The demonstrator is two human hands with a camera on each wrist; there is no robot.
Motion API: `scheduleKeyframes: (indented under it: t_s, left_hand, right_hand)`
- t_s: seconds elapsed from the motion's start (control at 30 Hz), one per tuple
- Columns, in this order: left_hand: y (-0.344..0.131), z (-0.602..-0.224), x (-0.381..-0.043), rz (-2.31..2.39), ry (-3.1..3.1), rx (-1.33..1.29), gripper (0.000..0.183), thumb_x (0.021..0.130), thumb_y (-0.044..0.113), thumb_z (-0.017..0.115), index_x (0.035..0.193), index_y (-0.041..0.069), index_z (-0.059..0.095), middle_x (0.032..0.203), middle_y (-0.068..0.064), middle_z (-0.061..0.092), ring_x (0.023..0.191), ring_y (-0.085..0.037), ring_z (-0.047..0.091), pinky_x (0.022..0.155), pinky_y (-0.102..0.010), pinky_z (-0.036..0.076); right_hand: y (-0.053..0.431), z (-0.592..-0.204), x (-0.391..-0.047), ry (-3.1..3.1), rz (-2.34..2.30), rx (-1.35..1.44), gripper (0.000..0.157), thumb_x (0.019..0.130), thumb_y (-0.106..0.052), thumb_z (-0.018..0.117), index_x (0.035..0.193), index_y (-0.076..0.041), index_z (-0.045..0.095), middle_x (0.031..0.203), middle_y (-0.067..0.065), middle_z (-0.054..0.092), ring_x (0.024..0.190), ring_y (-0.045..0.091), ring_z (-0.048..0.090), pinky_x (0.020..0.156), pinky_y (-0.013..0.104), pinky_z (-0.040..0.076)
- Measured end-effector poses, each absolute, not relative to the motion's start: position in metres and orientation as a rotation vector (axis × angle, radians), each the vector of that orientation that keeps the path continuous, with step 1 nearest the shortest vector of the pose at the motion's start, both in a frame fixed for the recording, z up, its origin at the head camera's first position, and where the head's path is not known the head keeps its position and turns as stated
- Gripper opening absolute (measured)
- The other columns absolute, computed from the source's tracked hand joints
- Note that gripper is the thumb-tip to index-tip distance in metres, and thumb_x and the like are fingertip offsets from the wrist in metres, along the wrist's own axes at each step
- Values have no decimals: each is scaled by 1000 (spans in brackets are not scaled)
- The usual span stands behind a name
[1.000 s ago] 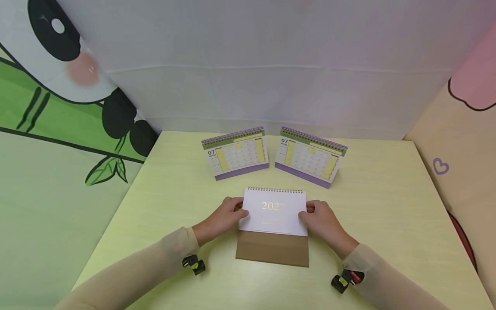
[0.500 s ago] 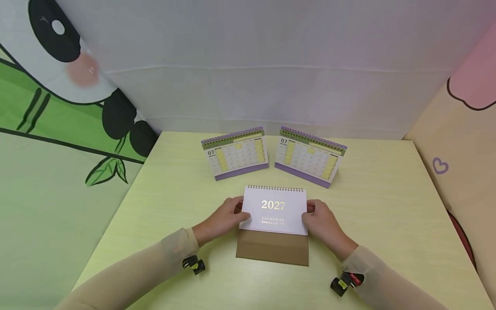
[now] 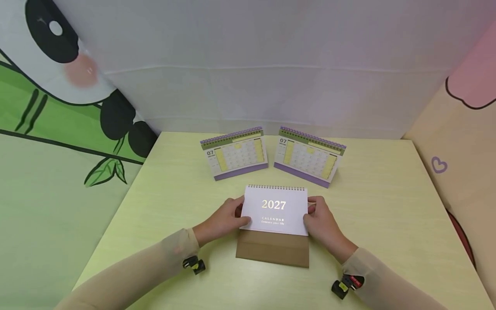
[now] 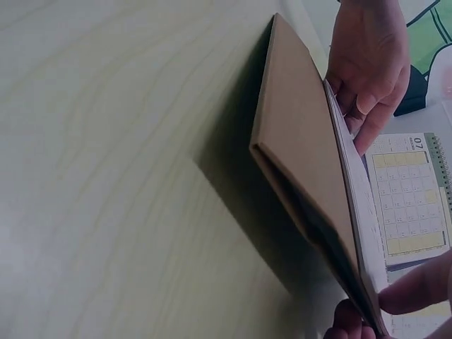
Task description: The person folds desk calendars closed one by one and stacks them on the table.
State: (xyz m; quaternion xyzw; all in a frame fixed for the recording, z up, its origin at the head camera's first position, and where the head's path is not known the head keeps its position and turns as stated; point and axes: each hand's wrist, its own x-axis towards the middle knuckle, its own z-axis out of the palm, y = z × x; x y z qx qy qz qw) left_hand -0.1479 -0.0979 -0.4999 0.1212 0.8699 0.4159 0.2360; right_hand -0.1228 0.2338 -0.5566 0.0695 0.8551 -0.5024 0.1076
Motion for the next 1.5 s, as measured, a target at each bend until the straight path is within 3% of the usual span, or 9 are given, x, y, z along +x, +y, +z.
scheduleKeyframes:
  t_s: [0.2,0.33,0.6,0.83,1.0,1.2,1.5]
  left_hand:
    - [-97,-498,-146,1160,2402,324,82,106,19,74,179,-3,44,135,-20,61,119,-26,54,94,-37,52]
    - [-97,-497,-145,1182,2410,316,84,107,17,71,181,-5,37,137,-20,61,116,-24,56,92,-31,52]
    - [-98,-503,-148,1241,2429,354,82,106,8,71,179,-9,38,141,-25,64,115,-24,61,95,-31,57]
    - [-102,-514,-152,1303,2439,405,80,105,10,68,177,-12,40,138,-27,64,110,-21,64,92,-27,60]
    - [-102,-505,-149,1337,2409,372,80,106,9,67,178,-10,40,138,-29,66,114,-25,68,99,-32,63]
    - [-102,-508,-150,1362,2413,370,79,108,10,66,179,-8,39,133,-24,69,110,-21,67,95,-28,60]
    - [-99,-505,-148,1385,2393,269,80,108,5,67,182,-2,39,129,-19,68,109,-20,62,90,-24,54]
  right_hand:
    - [221,-518,-115,2480,-1455,249,66,110,-5,58,170,11,35,135,24,57,113,29,63,86,30,55]
    - [216,-504,-111,2456,-1509,279,66,111,-2,55,172,12,33,137,27,54,112,27,59,82,25,52]
    - [218,-510,-113,2459,-1531,302,64,113,-3,52,173,12,33,135,23,51,109,23,54,80,24,49]
    - [226,-538,-117,2510,-1644,271,59,110,-8,59,164,9,44,123,14,52,101,24,53,78,27,50]
    - [219,-519,-114,2494,-1594,299,62,111,-6,55,169,12,39,129,20,52,107,26,52,82,26,47]
    - [211,-494,-112,2472,-1548,347,63,116,-6,53,174,9,34,138,20,50,112,22,49,85,23,44]
    - [209,-492,-112,2463,-1563,347,62,116,-5,52,174,8,35,138,20,51,112,21,49,86,22,44]
